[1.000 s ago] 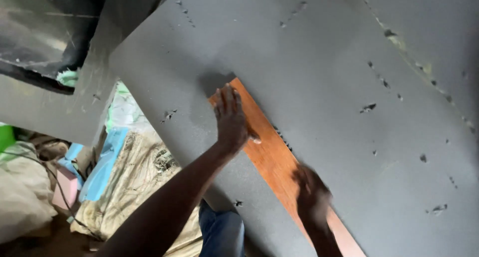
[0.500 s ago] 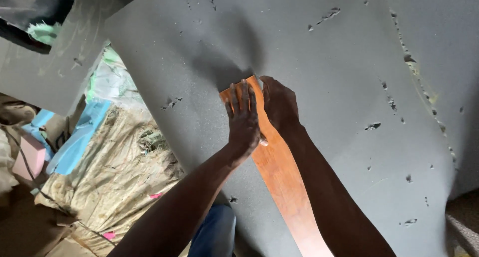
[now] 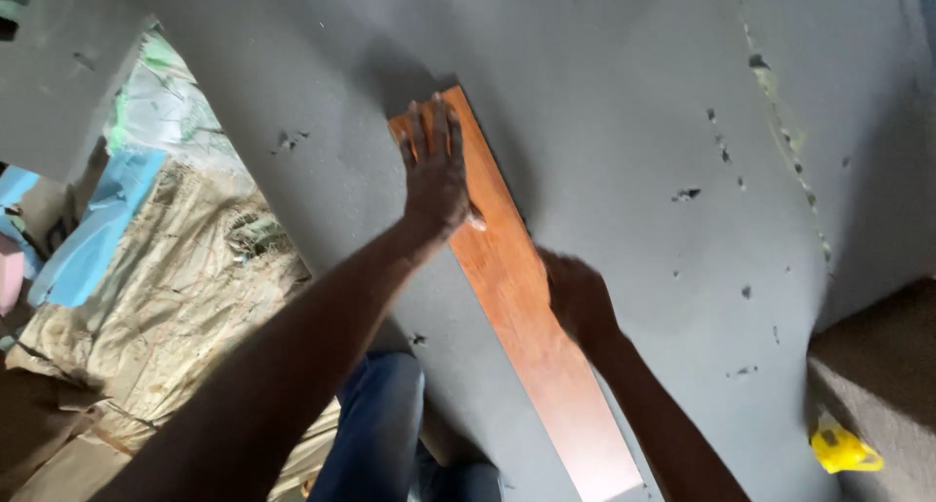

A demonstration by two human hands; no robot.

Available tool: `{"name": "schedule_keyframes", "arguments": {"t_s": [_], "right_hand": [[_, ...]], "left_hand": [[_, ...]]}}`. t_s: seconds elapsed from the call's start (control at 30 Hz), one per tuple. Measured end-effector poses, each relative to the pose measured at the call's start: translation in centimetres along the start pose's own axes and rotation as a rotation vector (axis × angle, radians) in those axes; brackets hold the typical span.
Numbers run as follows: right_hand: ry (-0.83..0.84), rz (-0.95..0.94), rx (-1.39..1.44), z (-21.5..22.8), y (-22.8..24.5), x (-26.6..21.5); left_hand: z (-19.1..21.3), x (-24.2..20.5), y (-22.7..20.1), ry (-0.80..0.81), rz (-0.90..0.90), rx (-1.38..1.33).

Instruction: Using a wooden straight edge and a marking tool to draw a grid pattern on a large piece of upholstery foam.

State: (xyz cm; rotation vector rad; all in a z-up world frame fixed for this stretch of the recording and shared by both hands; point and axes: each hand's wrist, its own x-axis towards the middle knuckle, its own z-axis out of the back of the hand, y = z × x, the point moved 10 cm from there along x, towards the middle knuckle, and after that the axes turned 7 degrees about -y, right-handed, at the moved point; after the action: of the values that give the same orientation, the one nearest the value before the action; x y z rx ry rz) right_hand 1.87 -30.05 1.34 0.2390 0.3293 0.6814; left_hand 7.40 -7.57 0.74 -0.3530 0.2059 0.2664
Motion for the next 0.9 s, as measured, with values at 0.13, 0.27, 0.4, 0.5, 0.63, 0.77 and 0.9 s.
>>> {"name": "schedule_keyframes", "arguments": {"t_s": [0.13, 0.27, 0.4, 0.5, 0.63, 0.77, 0.9], "right_hand": [[-0.001, -0.111, -0.033, -3.3, -4.4, -13.6], [0.002, -0.514, 0.451, -3.7, -7.9, -25.6], [0.198, -0.693, 0.321, -5.9, -10.3, -36.4], [0.118, -0.561, 0.208, -6.7, -11.2, -43.0], [0.279, -0.739, -0.008, -6.5, -11.5, -48.5], [-0.360, -1.039, 0.205, 2.4, -7.8, -48.5], [-0.801, -1.251, 0.543, -9.5, -8.7, -55.3]], "left_hand": [[-2.0, 1.3, 1.2, -0.035, -0.008, 0.044], [-3.2, 2.9, 2.0, -0.102, -0.109, -0.001], [-0.1, 0.7, -0.1, 0.118, -0.032, 0.030], [-0.4, 1.0, -0.9, -0.023, -0.209, 0.115], [2.7, -0.8, -2.2, 0.107, -0.038, 0.155], [1.7, -0.2, -1.9, 0.042, -0.205, 0.022], [-0.6, 0.7, 0.5, 0.079, -0.016, 0.029]]}}
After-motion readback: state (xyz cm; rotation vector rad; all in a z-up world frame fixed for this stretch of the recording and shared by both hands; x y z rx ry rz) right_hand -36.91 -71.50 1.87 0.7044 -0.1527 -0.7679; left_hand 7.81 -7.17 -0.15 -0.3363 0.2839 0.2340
